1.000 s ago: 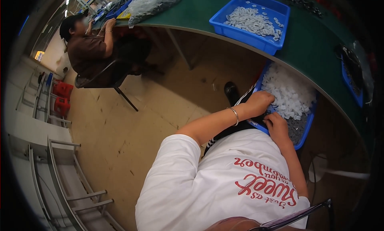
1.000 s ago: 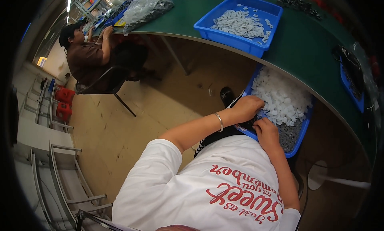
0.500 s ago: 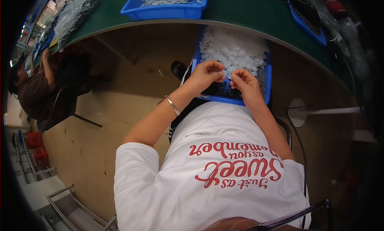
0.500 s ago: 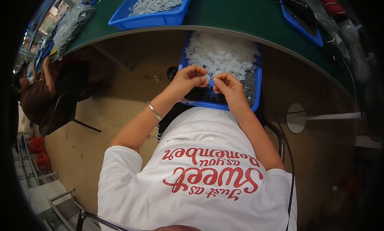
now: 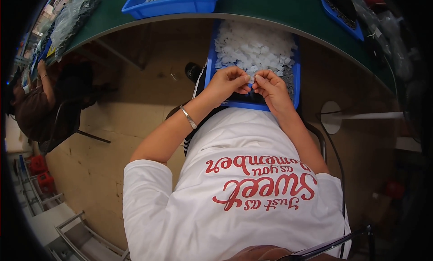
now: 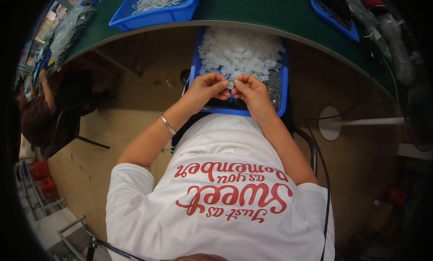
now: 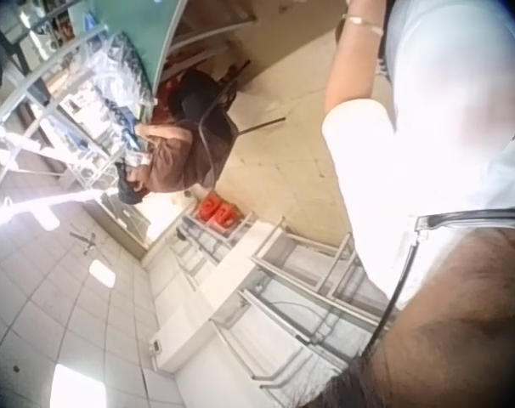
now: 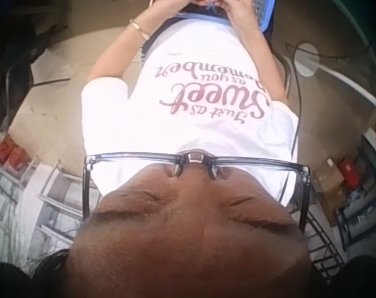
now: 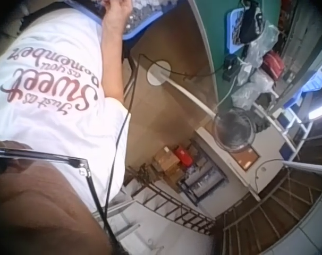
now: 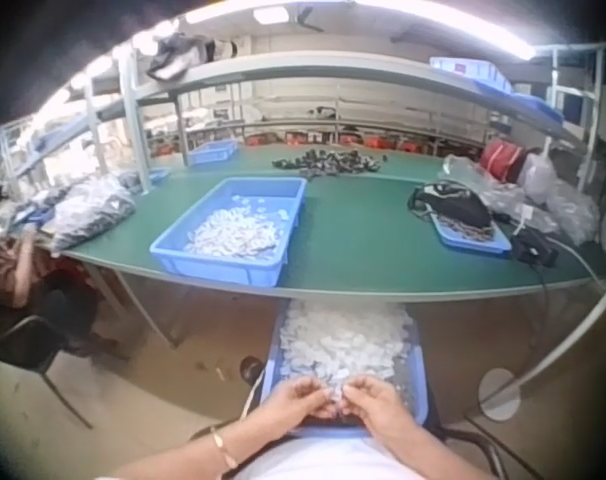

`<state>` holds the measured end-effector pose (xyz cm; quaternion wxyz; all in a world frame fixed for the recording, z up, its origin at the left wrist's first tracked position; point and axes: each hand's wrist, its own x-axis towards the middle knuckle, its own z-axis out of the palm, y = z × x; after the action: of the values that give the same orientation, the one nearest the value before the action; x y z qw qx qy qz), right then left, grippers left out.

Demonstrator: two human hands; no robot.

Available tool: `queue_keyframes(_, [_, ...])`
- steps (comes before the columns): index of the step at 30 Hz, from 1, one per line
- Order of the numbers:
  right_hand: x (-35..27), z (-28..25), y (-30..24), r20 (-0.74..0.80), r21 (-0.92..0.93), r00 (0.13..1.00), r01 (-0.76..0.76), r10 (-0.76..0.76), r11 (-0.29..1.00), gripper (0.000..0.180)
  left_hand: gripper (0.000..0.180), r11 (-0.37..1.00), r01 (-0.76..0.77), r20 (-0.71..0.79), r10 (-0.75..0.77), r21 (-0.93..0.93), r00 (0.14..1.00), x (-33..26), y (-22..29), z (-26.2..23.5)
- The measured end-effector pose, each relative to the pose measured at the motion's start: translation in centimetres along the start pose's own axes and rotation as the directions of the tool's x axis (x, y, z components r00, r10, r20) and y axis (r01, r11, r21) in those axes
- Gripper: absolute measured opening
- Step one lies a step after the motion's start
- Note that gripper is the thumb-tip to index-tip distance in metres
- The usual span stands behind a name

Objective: The person assembles small components by fitting white and black pieces together by hand and places the assembled units into a tray on the table.

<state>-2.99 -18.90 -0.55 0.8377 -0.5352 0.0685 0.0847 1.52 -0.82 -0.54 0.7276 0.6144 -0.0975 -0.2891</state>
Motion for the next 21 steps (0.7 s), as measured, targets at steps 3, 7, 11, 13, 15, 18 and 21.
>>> queue_keyframes(3, [0.10, -0.35, 0.15, -0.027, -0.031, 0.999, 0.025, -0.026, 0.999, 0.014, 0.015, 0.995, 0.043, -0.025, -0.045, -0.091, 0.999, -0.07, 0.05, 0.25])
queue_keyframes(7, [-0.08, 0.13, -0.05, -0.006, -0.067, 0.999, 0.044, -0.044, 0.997, 0.013, 0.012, 0.957, 0.118, -0.070, -0.141, -0.266, 0.987, -0.14, -0.06, 0.53])
queue_keyframes(11, [-0.08, 0.19, -0.01, -0.021, -0.200, 0.993, 0.109, -0.116, 0.974, 0.013, 0.011, 0.932, 0.141, -0.049, -0.167, -0.335, 0.985, -0.14, -0.13, 0.69])
queue_keyframes(13, [-0.05, 0.07, 0.13, -0.037, -0.241, 0.989, 0.127, -0.140, 0.962, 0.013, 0.011, 0.932, 0.148, -0.041, -0.171, -0.329, 0.984, -0.12, -0.12, 0.67])
queue_keyframes(15, [0.04, -0.10, 0.45, -0.023, -0.288, 0.982, 0.172, -0.187, 0.942, 0.012, 0.012, 0.933, 0.156, -0.034, -0.177, -0.324, 0.984, -0.08, -0.19, 0.65])
queue_keyframes(18, [-0.01, 0.09, 0.44, -0.028, -0.347, 0.979, 0.178, -0.200, 0.921, 0.011, 0.014, 0.937, 0.145, -0.043, -0.167, -0.317, 0.985, -0.05, -0.31, 0.68])
queue_keyframes(21, [0.01, 0.02, 0.65, -0.029, -0.400, 0.976, 0.188, -0.218, 0.897, 0.011, 0.014, 0.937, 0.145, -0.027, -0.162, -0.318, 0.986, -0.10, -0.24, 0.70])
